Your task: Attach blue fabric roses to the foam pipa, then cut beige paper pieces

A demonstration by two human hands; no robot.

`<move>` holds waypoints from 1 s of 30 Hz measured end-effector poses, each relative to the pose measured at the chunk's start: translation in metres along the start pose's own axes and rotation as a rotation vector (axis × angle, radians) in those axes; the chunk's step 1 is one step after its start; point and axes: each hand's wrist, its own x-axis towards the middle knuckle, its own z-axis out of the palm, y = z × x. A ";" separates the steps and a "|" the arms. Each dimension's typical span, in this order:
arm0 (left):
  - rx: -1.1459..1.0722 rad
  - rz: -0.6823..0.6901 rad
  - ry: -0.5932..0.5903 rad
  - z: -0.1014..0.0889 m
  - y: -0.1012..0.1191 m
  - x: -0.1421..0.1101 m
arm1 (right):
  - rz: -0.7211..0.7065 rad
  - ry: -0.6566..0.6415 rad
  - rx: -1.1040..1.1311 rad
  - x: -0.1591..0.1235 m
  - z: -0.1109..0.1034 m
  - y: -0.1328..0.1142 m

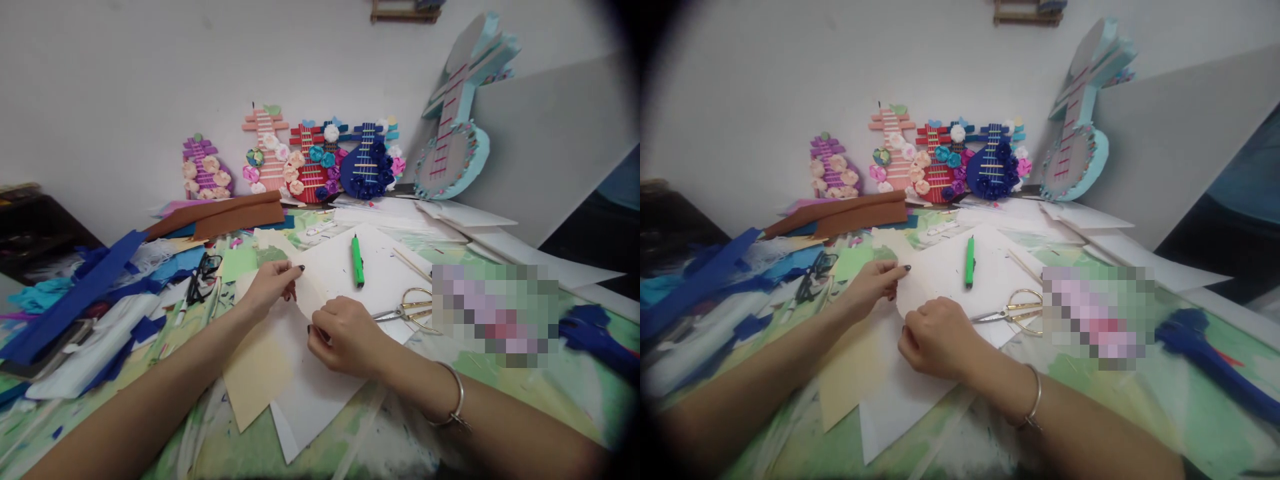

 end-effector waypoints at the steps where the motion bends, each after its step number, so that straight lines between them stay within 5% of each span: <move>1: -0.007 0.012 0.011 0.002 0.001 0.000 | 0.000 0.015 -0.011 0.000 0.000 0.000; 7: 0.061 -0.024 0.117 0.004 -0.005 0.007 | -0.014 0.042 -0.036 -0.002 0.002 -0.002; 13: 0.135 -0.091 0.120 0.004 -0.010 0.009 | -0.044 -0.105 0.039 -0.001 -0.003 -0.002; 20: -0.062 -0.027 0.007 0.004 -0.007 -0.003 | 0.396 0.032 0.110 0.005 -0.012 0.013; 25: -0.169 -0.018 -0.032 0.004 -0.010 -0.011 | 0.580 -0.185 0.439 0.008 -0.007 0.032; 30: -0.244 0.003 -0.025 0.010 -0.003 -0.021 | 0.634 -0.254 0.713 0.010 -0.004 0.050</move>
